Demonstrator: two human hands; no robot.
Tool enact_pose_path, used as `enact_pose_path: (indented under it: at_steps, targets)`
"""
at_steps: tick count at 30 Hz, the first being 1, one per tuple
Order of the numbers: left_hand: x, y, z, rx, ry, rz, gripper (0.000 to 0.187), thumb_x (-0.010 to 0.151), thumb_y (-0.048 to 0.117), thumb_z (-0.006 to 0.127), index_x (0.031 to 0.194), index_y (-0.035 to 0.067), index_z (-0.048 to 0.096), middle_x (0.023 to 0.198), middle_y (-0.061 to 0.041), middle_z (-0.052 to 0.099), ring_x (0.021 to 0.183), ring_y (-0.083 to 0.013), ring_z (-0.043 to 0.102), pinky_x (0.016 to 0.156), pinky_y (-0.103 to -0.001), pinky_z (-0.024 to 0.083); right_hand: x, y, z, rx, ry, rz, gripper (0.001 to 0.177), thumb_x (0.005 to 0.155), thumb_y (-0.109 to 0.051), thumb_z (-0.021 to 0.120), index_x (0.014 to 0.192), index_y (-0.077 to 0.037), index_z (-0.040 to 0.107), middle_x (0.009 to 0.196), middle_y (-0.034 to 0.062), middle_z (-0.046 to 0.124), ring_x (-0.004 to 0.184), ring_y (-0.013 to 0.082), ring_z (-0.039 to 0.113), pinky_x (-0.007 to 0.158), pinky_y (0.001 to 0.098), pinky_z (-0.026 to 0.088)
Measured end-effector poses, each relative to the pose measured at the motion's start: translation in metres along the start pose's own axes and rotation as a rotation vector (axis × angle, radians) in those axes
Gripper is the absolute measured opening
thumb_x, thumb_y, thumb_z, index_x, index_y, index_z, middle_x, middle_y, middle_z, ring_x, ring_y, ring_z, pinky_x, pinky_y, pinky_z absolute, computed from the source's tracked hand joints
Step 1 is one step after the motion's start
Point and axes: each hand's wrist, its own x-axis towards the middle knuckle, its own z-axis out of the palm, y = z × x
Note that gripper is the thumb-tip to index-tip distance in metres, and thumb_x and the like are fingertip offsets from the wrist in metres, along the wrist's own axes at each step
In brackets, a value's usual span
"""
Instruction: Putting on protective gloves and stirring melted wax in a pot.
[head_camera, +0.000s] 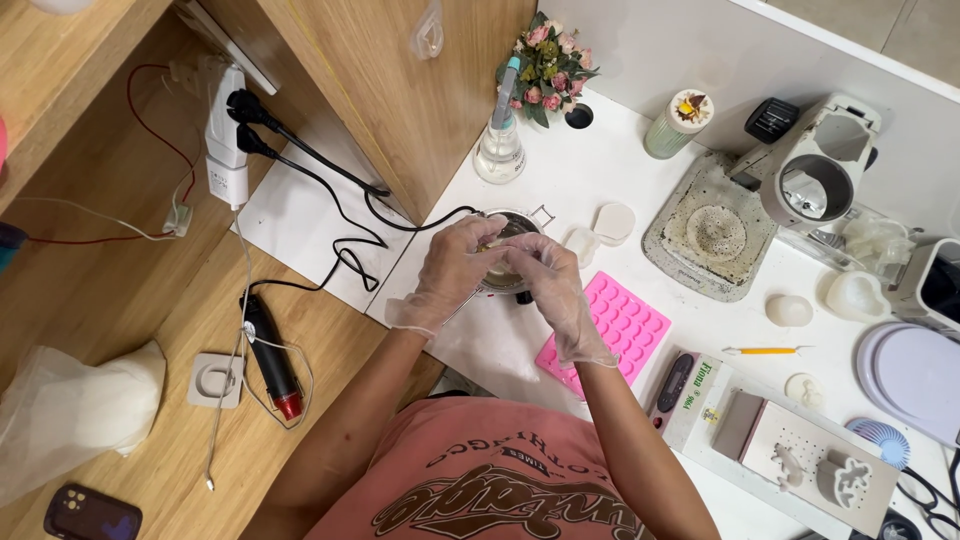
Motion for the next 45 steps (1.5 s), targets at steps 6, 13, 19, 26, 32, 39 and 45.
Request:
enact_pose_path:
  at_steps: [6,13,19,26,32,39,45]
  targets:
    - [-0.002,0.0,-0.002,-0.062,-0.012,-0.041,0.045,0.083,0.023,0.081,0.12,0.0,0.07,0.115,-0.01,0.074,0.102,-0.0216,0.074,0.087,-0.031,0.059,0.03,0.05,-0.021,0.162,0.03,-0.076,0.02,0.096,-0.013,0.058,0.104,0.001,0.072,0.085,0.0023,0.066,0.076,0.0097,0.057,0.07,0.0247,0.045]
    - [-0.004,-0.01,0.0,0.043,0.042,0.138,0.035,0.087,0.02,0.078,0.116,0.0,0.073,0.112,-0.012,0.074,0.101,-0.0252,0.073,0.087,-0.034,0.058,0.011,0.006,-0.011,0.026,-0.065,-0.061,0.022,0.088,-0.009,0.067,0.109,-0.003,0.07,0.092,-0.0008,0.069,0.085,0.0077,0.063,0.079,0.0227,0.051]
    - [-0.006,-0.005,-0.007,0.185,0.113,0.299,0.034,0.087,0.02,0.079,0.114,0.001,0.072,0.111,-0.015,0.074,0.105,-0.0305,0.071,0.09,-0.037,0.056,0.018,0.02,-0.013,0.081,-0.077,0.046,0.02,0.089,-0.014,0.07,0.103,0.0,0.073,0.091,0.0033,0.074,0.083,0.0099,0.066,0.078,0.0247,0.053]
    - [-0.008,-0.004,-0.011,0.23,0.163,0.441,0.036,0.084,0.021,0.082,0.113,0.003,0.072,0.112,-0.014,0.073,0.108,-0.031,0.069,0.093,-0.04,0.055,0.04,0.052,-0.033,0.252,-0.105,0.002,0.025,0.1,-0.019,0.065,0.107,0.003,0.074,0.09,0.0055,0.071,0.078,0.0107,0.06,0.072,0.0246,0.048]
    - [-0.006,0.001,-0.013,0.343,0.151,0.544,0.022,0.085,0.02,0.082,0.091,0.005,0.067,0.089,-0.011,0.066,0.087,-0.0279,0.066,0.075,-0.041,0.055,0.017,0.008,-0.022,0.075,-0.166,-0.016,0.023,0.091,-0.012,0.069,0.11,0.001,0.073,0.095,0.0025,0.072,0.086,0.0097,0.064,0.081,0.024,0.053]
    - [-0.007,0.008,-0.005,0.424,0.215,0.659,0.025,0.088,0.02,0.083,0.084,0.007,0.062,0.079,-0.009,0.057,0.077,-0.0278,0.061,0.068,-0.041,0.051,0.023,0.022,-0.024,0.08,-0.18,-0.082,0.03,0.087,0.003,0.069,0.116,0.002,0.07,0.103,0.0047,0.069,0.094,0.0108,0.063,0.086,0.0253,0.052]
    - [-0.008,0.007,-0.007,0.522,0.308,0.837,0.021,0.087,0.015,0.079,0.087,0.007,0.059,0.083,-0.009,0.058,0.092,-0.0312,0.066,0.074,-0.04,0.053,0.009,-0.002,-0.021,0.161,-0.195,-0.055,0.028,0.087,0.002,0.067,0.115,-0.002,0.069,0.1,0.0049,0.07,0.092,0.0111,0.066,0.085,0.0253,0.054]
